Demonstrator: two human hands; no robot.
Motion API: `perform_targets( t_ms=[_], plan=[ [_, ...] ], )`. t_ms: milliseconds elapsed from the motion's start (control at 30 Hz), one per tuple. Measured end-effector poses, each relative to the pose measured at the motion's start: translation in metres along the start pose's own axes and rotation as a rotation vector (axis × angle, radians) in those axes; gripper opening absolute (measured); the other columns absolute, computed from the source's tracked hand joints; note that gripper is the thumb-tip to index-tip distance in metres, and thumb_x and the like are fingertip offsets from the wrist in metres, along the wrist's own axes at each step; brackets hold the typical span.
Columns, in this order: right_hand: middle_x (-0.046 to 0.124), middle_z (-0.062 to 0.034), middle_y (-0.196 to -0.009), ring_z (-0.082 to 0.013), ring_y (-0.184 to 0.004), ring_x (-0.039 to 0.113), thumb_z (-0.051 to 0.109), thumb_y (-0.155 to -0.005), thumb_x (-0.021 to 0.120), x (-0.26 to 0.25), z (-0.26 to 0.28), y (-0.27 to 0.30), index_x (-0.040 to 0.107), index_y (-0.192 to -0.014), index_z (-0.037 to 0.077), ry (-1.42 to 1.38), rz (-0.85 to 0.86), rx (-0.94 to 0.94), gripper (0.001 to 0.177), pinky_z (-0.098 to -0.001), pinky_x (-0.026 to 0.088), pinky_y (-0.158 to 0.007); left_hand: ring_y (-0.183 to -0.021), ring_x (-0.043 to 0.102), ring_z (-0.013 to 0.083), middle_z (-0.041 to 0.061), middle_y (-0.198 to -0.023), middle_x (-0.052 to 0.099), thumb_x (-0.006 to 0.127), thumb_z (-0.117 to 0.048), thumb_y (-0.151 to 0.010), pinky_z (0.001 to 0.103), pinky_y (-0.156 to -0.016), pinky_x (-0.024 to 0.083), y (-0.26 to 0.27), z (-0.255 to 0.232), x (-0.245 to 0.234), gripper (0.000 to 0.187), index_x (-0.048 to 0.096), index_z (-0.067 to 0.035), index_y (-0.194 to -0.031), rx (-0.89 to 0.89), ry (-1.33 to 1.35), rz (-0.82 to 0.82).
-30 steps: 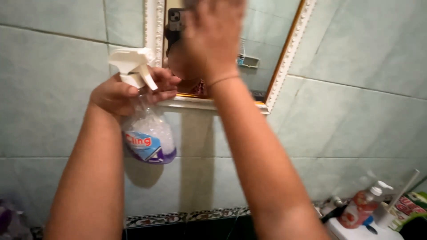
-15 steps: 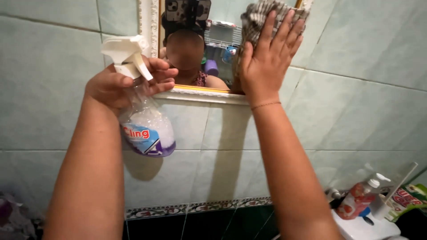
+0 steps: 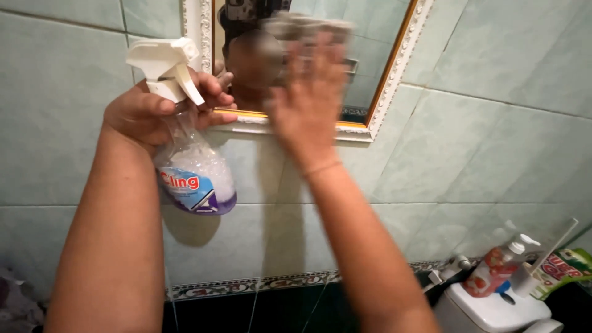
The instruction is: Spray and wipe a bathroom mirror using a cleaning solution and a cloth.
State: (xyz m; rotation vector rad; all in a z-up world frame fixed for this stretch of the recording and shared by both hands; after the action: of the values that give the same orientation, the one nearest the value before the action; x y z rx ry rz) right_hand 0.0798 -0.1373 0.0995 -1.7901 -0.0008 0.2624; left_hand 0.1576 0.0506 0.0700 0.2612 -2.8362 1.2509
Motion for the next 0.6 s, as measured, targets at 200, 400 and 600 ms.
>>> perform_targets(
  t_ms=[200, 400, 600],
  plan=[
    [0.005, -0.0155, -0.174, -0.0391, -0.163, 0.000, 0.035, -0.113, 0.059, -0.022, -0.084, 0.013, 0.012, -0.169, 0.021, 0.085, -0.050, 0.134, 0.074, -0.0532, 0.003, -0.135, -0.137, 0.057, 0.0396, 0.018, -0.136, 0.062, 0.083, -0.008, -0.090, 0.068, -0.123, 0.042, 0.002, -0.002, -0.002, 0.050, 0.064, 0.008, -0.133, 0.013, -0.019, 0.009],
    [0.003, -0.0128, -0.173, -0.0365, -0.162, -0.002, 0.037, -0.108, 0.065, -0.012, -0.009, -0.014, 0.012, -0.167, 0.023, 0.064, -0.161, 0.056, 0.081, -0.0519, 0.001, -0.136, -0.140, 0.053, 0.0392, 0.019, -0.143, 0.060, 0.082, -0.010, -0.089, 0.064, -0.125, 0.039, -0.001, -0.002, 0.006, 0.058, 0.059, 0.009, -0.139, -0.004, -0.030, 0.044],
    [0.008, -0.0191, -0.174, -0.0418, -0.164, 0.003, 0.050, -0.106, 0.065, 0.003, 0.017, -0.030, 0.018, -0.169, 0.020, -0.019, 0.009, -0.112, 0.084, -0.0562, 0.004, -0.132, -0.141, 0.053, 0.0423, 0.026, -0.143, 0.059, 0.082, -0.013, -0.090, 0.065, -0.128, 0.038, -0.001, 0.002, 0.007, 0.062, 0.056, 0.012, -0.140, -0.026, -0.050, 0.043]
  ],
)
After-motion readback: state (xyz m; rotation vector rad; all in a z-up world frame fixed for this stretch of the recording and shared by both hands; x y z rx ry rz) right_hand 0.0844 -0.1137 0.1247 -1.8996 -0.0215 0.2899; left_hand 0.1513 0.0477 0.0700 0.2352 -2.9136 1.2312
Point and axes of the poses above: each hand's wrist, its own y-axis away from the middle knuckle, its own x-axis out of the palm, z = x × y, the point moved 10 cm from there along -y, towards the middle knuckle
